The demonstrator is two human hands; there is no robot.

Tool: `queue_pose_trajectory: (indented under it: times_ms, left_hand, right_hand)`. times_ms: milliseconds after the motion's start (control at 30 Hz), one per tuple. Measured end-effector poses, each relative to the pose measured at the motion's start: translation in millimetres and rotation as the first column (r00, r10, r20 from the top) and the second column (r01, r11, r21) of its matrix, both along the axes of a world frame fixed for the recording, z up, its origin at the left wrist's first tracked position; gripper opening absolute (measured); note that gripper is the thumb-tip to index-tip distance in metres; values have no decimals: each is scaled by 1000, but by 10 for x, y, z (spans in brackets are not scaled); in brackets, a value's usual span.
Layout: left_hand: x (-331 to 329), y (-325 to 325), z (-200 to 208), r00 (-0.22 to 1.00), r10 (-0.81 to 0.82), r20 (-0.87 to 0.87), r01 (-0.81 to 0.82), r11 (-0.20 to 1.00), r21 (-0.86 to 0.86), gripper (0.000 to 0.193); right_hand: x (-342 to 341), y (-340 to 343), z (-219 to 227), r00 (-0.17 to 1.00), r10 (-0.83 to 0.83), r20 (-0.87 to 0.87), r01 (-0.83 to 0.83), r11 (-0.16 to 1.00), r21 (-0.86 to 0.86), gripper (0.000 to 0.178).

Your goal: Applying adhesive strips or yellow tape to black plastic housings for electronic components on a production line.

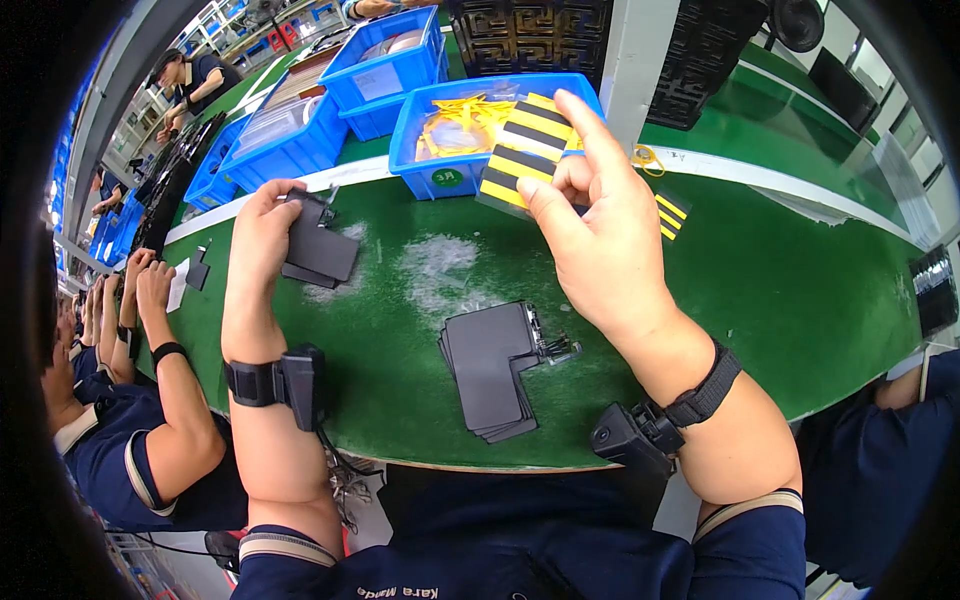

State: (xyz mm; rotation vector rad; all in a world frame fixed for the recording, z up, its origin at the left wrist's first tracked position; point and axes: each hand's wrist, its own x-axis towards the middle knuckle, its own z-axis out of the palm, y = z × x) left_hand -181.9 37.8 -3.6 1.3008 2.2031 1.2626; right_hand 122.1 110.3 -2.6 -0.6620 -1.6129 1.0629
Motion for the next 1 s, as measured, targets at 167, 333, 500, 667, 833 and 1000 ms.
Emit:
queue_pose_trajectory:
  times_ms: [167, 333, 500, 667, 833, 1000]
  left_hand:
    - [597, 74, 95, 959, 46, -279, 23, 971, 238, 32]
    - [1349, -21, 85, 832, -546, 94, 480, 795, 371, 25]
    - [1377, -27, 138, 536, -609, 584, 495, 788, 368, 31]
    - [1193, 58, -58, 762, -512, 395, 522, 848, 93, 20]
    - [1249, 18, -108, 743, -430, -513, 361, 903, -233, 28]
    - [1614, -241, 108, 478, -741, -471, 773, 610, -174, 68]
  right_hand:
    - [23, -32, -25, 997, 77, -15, -78, 993, -83, 69]
    - [3, -125, -14, 989, 112, 91, -106, 992, -68, 71]
    - [-27, -110, -13, 976, 150, -156, -171, 977, -129, 68]
    - [64, 14, 94, 980, 86, -179, -115, 981, -158, 32]
    - [46, -19, 65, 993, 19, -121, -33, 993, -112, 9]
    - [26, -11, 19, 996, -60, -65, 63, 997, 42, 11]
